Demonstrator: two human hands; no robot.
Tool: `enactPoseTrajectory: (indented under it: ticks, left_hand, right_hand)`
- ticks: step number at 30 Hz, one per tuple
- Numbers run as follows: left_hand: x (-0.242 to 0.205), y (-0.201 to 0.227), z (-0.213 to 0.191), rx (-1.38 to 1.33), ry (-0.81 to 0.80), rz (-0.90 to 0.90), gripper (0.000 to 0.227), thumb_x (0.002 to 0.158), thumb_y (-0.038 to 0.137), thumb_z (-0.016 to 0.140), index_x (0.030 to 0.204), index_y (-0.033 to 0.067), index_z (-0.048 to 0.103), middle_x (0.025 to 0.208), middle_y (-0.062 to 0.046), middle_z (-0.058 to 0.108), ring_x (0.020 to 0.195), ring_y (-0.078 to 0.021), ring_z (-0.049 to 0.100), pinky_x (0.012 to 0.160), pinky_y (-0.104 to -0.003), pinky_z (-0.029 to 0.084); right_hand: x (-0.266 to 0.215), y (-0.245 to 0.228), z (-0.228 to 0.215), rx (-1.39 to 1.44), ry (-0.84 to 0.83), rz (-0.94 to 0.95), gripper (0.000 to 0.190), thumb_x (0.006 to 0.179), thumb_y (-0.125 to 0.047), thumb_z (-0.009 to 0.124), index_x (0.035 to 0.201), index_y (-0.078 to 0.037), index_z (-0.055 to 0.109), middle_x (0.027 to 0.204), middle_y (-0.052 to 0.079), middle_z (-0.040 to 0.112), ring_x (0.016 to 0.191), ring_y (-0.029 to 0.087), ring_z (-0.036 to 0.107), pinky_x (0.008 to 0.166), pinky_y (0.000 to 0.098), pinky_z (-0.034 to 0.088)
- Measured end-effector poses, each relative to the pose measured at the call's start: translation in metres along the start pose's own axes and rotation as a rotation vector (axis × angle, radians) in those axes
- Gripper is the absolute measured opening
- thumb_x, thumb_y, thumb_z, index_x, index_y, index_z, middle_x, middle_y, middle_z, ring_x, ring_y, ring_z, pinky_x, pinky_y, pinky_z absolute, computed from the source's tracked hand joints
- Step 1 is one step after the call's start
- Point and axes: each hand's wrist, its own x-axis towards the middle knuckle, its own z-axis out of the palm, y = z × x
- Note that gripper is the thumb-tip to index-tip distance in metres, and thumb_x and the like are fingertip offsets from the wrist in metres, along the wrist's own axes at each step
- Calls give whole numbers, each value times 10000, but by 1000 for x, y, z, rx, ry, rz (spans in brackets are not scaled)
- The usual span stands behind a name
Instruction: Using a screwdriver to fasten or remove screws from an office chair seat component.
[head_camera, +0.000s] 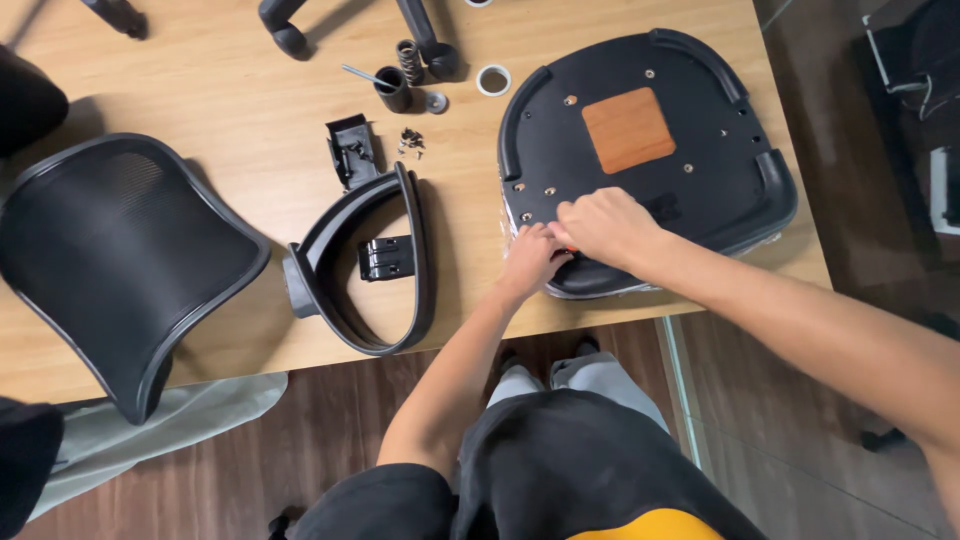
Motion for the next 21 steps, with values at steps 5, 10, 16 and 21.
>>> enactPoseTrajectory:
  ticks: [5,10,16,21]
  left_hand:
    - [1,0,4,17,-9,-58,197,793,277,800,914,122,803,916,-53,694,948,-254,592,862,-391,430]
    - [-1,1,7,-60,35,-42,123,839,227,753,905,137,806,908,-11,705,930,-231,596,861,-379,426]
    - [-2,6,1,-46,79,-50,154,830,222,758,916,99,794,924,-18,703,945,-232,592,876,-374,432]
    - [-2,6,0,-65,61,-54,143,816,215,767,915,118,802,903,-21,701,935,-232,593,865,-380,428]
  right_hand:
    - [2,13,-5,-21,52,-215,410,971,-393,632,732,-62,670,644,161,693,625,353,708,568,453,557]
    - [6,18,-15,57,30,157,396,968,-403,640,802,-49,706,699,202,703,686,391,723,632,490,573]
    - [13,20,-18,182,-145,451,507,880,-479,732,853,27,747,840,274,714,835,438,727,727,498,603]
    - [6,13,-11,219,-91,235,450,933,-416,724,897,30,678,806,254,709,801,453,712,709,518,587]
